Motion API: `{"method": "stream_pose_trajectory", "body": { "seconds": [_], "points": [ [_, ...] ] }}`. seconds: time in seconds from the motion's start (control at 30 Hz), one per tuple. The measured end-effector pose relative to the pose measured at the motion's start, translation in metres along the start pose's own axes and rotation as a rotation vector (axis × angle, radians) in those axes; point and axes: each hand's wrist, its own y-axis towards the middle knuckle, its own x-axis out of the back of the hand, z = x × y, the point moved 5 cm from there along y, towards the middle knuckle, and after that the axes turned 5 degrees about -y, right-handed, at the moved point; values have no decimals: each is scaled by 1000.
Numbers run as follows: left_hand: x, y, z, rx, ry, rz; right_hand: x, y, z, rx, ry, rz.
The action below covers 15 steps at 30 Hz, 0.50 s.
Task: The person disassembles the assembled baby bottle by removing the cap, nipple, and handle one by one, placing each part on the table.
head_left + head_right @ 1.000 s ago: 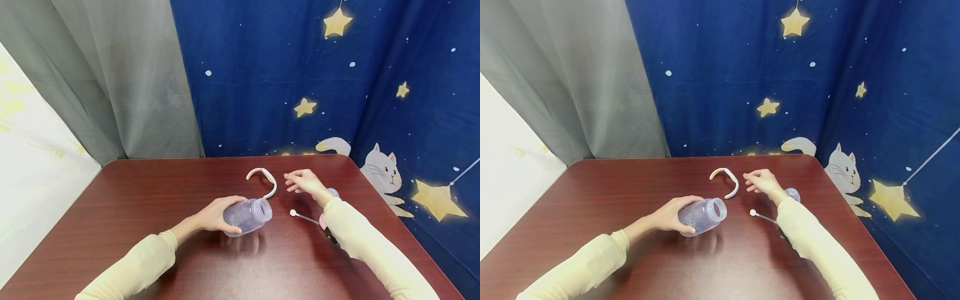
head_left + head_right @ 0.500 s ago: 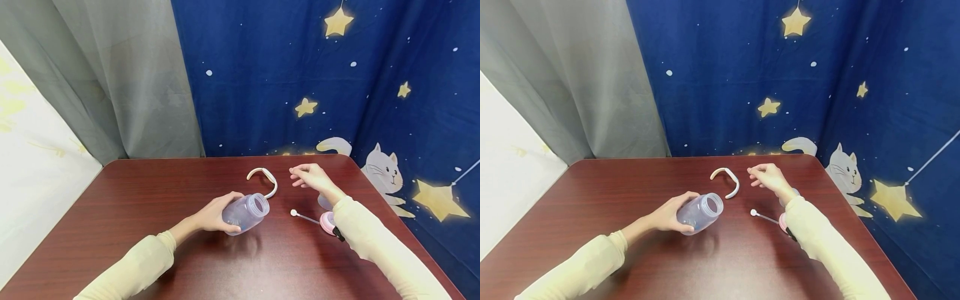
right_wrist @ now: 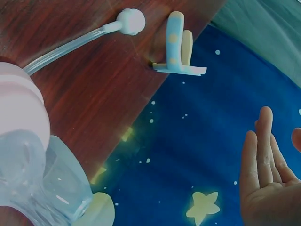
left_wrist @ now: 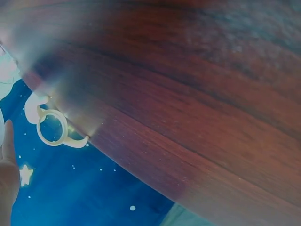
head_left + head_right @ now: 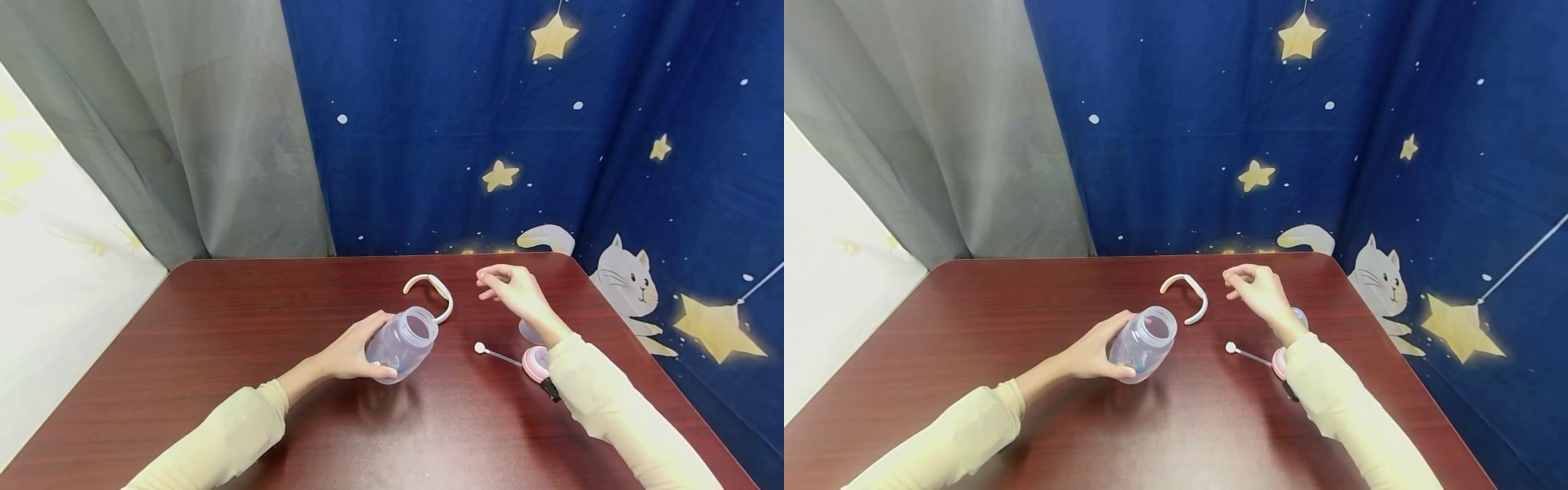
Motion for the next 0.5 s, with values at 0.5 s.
{"method": "stream_pose_trajectory", "body": {
  "seconds": [0.5],
  "points": [
    [-6, -5, 26, 27, 50, -35, 6, -10, 12, 56, -105, -121]
  ]
}}
